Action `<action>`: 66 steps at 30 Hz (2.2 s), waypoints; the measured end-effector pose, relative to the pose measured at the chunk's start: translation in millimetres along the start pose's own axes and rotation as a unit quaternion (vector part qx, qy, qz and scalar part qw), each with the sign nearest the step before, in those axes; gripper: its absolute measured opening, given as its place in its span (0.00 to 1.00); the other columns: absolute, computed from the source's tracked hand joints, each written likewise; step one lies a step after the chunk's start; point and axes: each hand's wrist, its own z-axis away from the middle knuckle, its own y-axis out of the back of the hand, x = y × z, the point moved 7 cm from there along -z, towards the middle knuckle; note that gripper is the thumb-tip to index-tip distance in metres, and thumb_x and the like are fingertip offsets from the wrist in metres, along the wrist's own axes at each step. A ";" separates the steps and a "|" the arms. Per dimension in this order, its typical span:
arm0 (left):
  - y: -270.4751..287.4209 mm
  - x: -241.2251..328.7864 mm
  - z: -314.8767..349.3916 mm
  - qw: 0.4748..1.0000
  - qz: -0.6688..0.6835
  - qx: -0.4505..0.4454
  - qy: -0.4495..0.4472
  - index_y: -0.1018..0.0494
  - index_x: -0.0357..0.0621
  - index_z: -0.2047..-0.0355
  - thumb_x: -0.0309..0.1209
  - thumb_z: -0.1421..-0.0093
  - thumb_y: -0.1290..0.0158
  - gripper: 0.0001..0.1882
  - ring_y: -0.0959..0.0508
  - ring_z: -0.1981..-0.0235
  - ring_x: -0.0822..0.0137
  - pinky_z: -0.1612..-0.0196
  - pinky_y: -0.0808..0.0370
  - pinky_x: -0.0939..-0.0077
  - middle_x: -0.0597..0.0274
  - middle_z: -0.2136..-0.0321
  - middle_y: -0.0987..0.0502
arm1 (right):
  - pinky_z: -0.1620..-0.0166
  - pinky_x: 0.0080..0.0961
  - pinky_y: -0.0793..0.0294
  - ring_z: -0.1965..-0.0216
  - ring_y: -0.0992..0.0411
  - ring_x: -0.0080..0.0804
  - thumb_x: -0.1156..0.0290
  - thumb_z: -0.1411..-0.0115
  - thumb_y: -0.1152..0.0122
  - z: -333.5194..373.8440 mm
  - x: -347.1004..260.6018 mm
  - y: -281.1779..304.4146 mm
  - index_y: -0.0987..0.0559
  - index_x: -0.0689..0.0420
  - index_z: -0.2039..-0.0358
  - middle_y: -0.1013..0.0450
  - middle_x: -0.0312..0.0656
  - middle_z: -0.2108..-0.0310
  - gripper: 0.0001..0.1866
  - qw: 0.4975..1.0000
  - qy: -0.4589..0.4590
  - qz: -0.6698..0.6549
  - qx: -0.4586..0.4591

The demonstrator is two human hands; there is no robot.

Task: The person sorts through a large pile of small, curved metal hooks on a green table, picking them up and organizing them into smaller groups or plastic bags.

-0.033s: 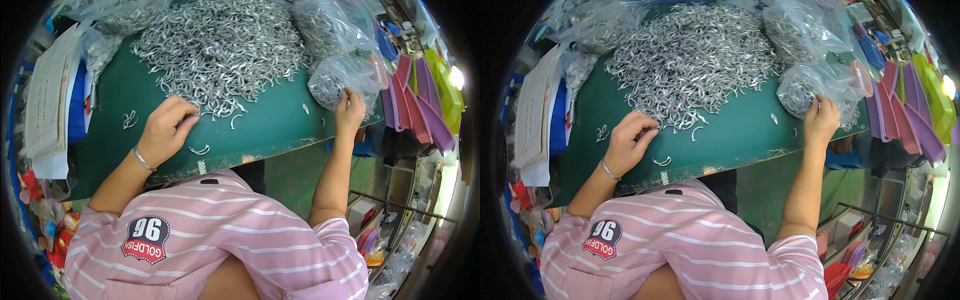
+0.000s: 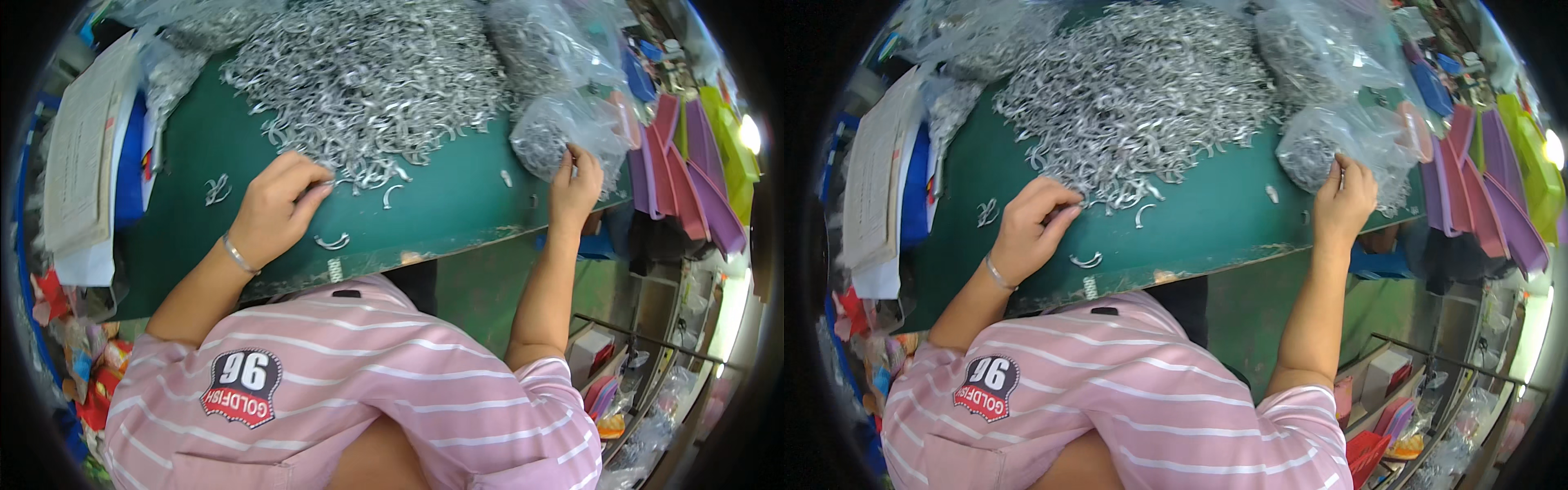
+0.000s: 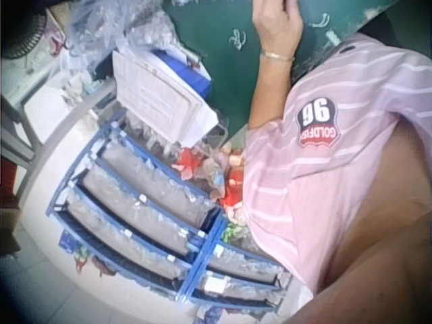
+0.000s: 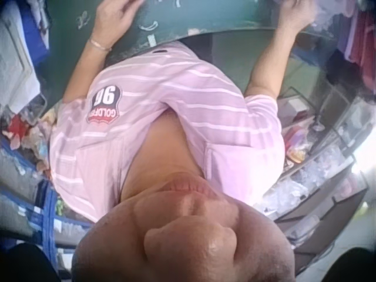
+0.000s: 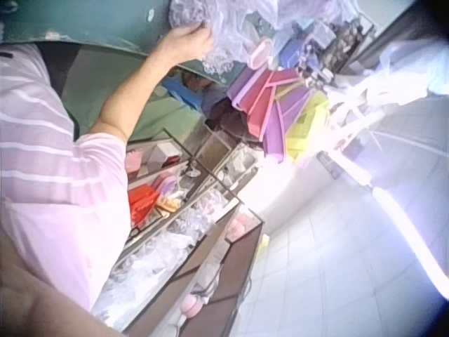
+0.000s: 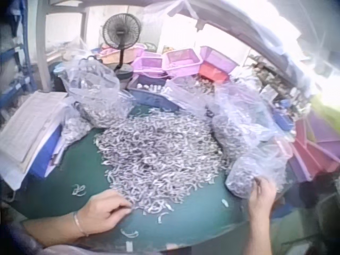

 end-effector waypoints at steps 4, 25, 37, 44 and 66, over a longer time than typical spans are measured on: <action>-1.1 0.2 -0.3 1.000 -0.010 -0.015 0.002 0.24 0.36 0.66 0.18 0.46 0.42 0.07 0.26 0.74 0.68 0.71 0.29 0.78 0.59 0.70 0.26 | 0.58 0.37 0.29 0.63 0.26 0.46 0.86 0.51 0.41 28.3 -104.8 -13.7 0.20 0.60 0.67 0.25 0.46 0.67 0.10 0.949 0.075 -0.268 -0.150; -24.4 1.0 12.6 0.954 0.257 -0.132 0.083 0.23 0.34 0.68 0.18 0.46 0.39 0.06 0.21 0.67 0.72 0.64 0.22 0.80 0.57 0.66 0.21 | 0.66 0.28 0.26 0.70 0.26 0.37 0.87 0.55 0.32 74.2 -203.7 -5.7 0.21 0.62 0.69 0.24 0.44 0.70 0.11 0.795 0.093 -0.581 -0.145; -10.8 13.8 11.1 0.967 0.100 -0.220 -0.078 0.22 0.41 0.69 0.20 0.52 0.38 0.09 0.23 0.68 0.63 0.65 0.27 0.73 0.61 0.72 0.25 | 0.65 0.32 0.25 0.68 0.26 0.41 0.85 0.57 0.34 80.9 -214.4 -13.0 0.20 0.61 0.67 0.24 0.43 0.68 0.14 0.802 0.159 -0.537 -0.209; -19.3 8.4 18.1 0.958 0.047 -0.266 -0.092 0.24 0.40 0.72 0.21 0.50 0.38 0.06 0.23 0.69 0.58 0.65 0.27 0.69 0.60 0.71 0.24 | 0.64 0.34 0.27 0.68 0.27 0.45 0.79 0.48 0.34 59.6 -165.6 -42.7 0.21 0.61 0.69 0.26 0.46 0.68 0.06 0.939 0.001 -0.301 -0.166; -7.9 -10.4 8.8 0.996 0.065 -0.015 0.066 0.22 0.38 0.60 0.19 0.49 0.38 0.15 0.24 0.70 0.71 0.67 0.26 0.80 0.59 0.65 0.24 | 0.65 0.32 0.24 0.68 0.25 0.42 0.86 0.51 0.35 63.0 -196.7 -33.8 0.22 0.61 0.68 0.24 0.45 0.69 0.10 0.910 0.053 -0.390 -0.135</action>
